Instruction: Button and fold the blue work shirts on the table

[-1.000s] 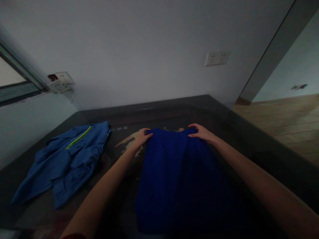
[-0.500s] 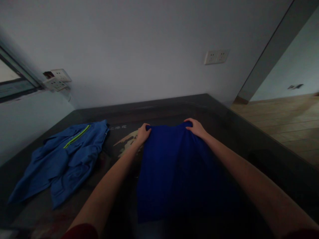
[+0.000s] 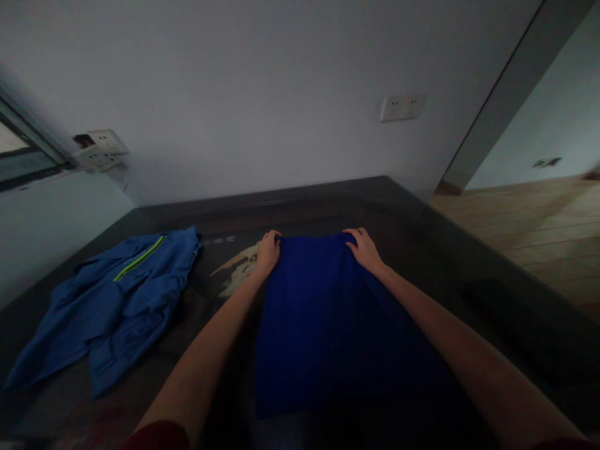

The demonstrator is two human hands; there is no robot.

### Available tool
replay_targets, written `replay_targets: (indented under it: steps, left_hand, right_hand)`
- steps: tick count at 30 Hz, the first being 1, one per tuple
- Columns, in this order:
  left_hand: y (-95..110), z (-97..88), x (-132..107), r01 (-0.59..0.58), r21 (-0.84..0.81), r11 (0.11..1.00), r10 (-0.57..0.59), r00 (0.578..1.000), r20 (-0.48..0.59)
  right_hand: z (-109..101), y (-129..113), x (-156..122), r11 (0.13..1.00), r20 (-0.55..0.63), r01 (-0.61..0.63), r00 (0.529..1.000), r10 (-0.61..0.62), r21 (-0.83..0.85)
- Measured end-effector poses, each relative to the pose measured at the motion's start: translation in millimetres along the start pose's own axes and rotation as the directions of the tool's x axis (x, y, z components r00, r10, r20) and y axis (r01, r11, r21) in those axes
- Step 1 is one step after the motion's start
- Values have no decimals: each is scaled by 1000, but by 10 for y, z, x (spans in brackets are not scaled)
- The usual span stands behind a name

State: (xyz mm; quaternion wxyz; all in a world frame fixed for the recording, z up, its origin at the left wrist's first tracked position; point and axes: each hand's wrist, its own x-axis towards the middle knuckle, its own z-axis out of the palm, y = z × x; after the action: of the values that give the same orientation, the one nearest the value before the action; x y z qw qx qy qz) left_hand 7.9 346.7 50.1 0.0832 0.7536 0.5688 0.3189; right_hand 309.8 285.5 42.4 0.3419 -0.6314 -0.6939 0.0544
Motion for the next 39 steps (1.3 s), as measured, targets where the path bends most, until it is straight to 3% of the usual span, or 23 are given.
replay_targets:
  steps: [7, 15, 19, 21, 23, 25, 28, 33, 39]
  left_hand:
    - [77, -77, 92, -11, 66, 998, 11, 1000, 5]
    - [-21, 32, 130, 47, 89, 995, -50, 998, 29]
    - [14, -93, 127, 63, 103, 993, -61, 998, -27]
    - [123, -183, 65, 2, 130, 991, 5, 999, -49]
    - [268, -237, -49, -143, 150, 978, 140, 990, 33]
    - [401, -230, -197, -271, 149, 951, 241, 951, 192]
    - [496, -125, -399, -320, 187, 929, 235, 899, 370]
    - [443, 34, -506, -302, 285, 910, 193, 915, 354]
    - [413, 48, -480, -263, 307, 915, 150, 926, 347]
  right_hand:
    - [-49, 81, 111, 999, -16, -20, 1000, 20, 45]
    - [-4, 33, 44, 997, 9, -77, 997, 77, -28]
    - [2, 35, 28, 998, -37, -62, 997, 61, -18]
    - [6, 49, 25, 999, -64, -46, 997, 46, 3]
    - [14, 63, 19, 999, -90, -25, 996, 27, 27]
    - [20, 71, 10, 999, -107, -12, 994, 16, 40]
    - [24, 73, -4, 999, -119, -19, 993, 23, 35]
    - [26, 60, -14, 999, -113, -33, 993, 33, 8]
    - [4, 8, -15, 996, -56, -72, 996, 69, -59]
